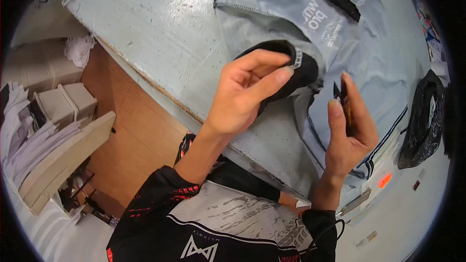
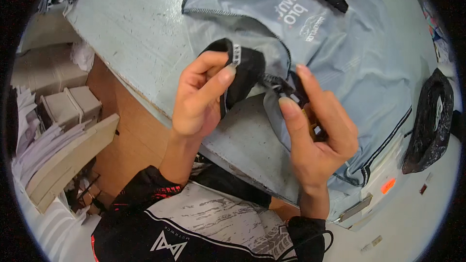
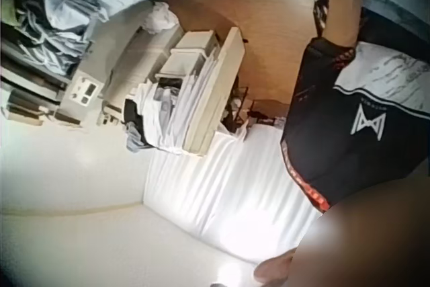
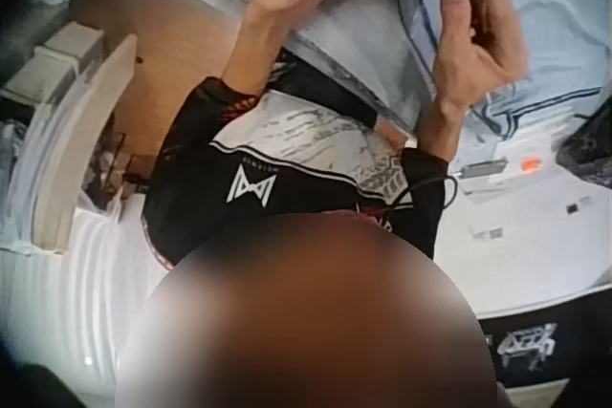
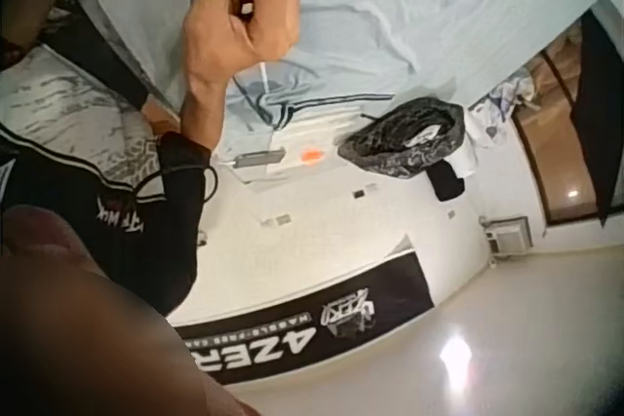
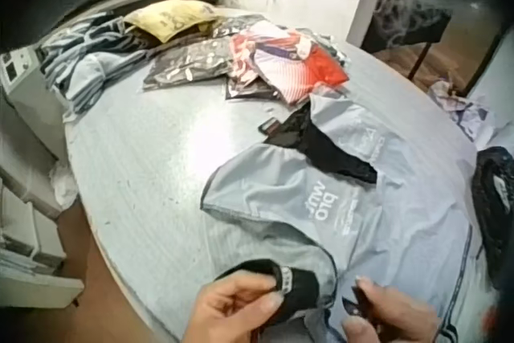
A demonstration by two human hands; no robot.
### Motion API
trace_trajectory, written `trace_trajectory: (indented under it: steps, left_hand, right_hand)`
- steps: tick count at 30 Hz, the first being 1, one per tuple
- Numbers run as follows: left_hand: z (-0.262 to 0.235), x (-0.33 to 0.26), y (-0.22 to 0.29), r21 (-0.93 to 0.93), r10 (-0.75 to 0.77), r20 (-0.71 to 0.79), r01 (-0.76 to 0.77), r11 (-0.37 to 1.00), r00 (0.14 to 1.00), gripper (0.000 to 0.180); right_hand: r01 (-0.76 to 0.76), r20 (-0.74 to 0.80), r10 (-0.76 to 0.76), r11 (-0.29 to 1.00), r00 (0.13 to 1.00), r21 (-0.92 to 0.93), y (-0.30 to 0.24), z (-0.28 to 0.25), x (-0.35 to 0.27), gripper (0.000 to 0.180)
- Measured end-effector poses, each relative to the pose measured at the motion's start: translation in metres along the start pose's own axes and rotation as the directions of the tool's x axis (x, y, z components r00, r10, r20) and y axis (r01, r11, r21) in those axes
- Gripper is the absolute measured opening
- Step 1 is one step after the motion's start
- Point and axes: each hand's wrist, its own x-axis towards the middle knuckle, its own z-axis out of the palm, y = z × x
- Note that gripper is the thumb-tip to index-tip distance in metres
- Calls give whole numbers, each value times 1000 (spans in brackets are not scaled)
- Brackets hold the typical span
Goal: Trimming loose threads from jerseys and inspecting them on a workbench.
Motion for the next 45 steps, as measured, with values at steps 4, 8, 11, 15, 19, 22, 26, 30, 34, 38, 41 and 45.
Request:
trace_trajectory:
  steps: [4, 8, 11, 15, 19, 22, 26, 30, 34, 38, 41, 45]
  left_hand:
    - [2, 0, -1, -13, -30, -13, 30, 999, 999, 24]
    - [0, -1, 0, -50, -29, -11, 29, 998, 1000, 26]
    - [2, -1, -1, -66, -19, -17, 18, 998, 1000, 26]
    - [-3, -3, -2, -19, -9, 21, 10, 1000, 1000, 25]
    - [-2, -2, -2, 23, -10, 21, 10, 1000, 1000, 25]
    - [2, -2, -1, 14, -4, 10, 4, 1000, 1000, 24]
    - [-2, -4, -1, 23, 32, -13, -31, 999, 999, 24]
    - [-2, -2, -4, 17, 44, -12, -44, 999, 999, 23]
    - [-2, -3, -4, 43, 36, 6, -36, 998, 999, 24]
    - [0, -3, -6, 52, 20, 32, -22, 998, 999, 25]
    - [1, -4, -6, 80, 0, 53, -5, 997, 999, 25]
    - [7, -5, -3, 110, 5, 31, -8, 994, 1000, 24]
  right_hand:
    - [43, 39, -39, 993, 998, -108, -3, 1, 3, 41]
    - [214, 72, -203, 944, 977, -252, -8, 14, 2, 44]
    - [281, 40, -281, 919, 959, -278, -7, 22, 1, 45]
    - [269, 60, -263, 918, 963, -293, -6, 27, -1, 42]
    - [300, 21, -311, 891, 950, -340, -5, 31, -4, 38]
    - [301, 11, -322, 873, 947, -385, -6, 31, -4, 36]
    - [294, 4, -321, 862, 947, -414, -7, 31, -7, 36]
    - [293, -4, -325, 857, 946, -425, -6, 21, -11, 33]
    - [242, -43, -269, 918, 962, -313, 3, 17, -12, 38]
    - [43, -145, -37, 998, 989, 34, -4, 27, -6, 42]
    - [-51, -92, 48, 998, 995, -38, -2, 27, -3, 42]
    - [66, -95, -82, 985, 992, -158, 4, 32, -1, 37]
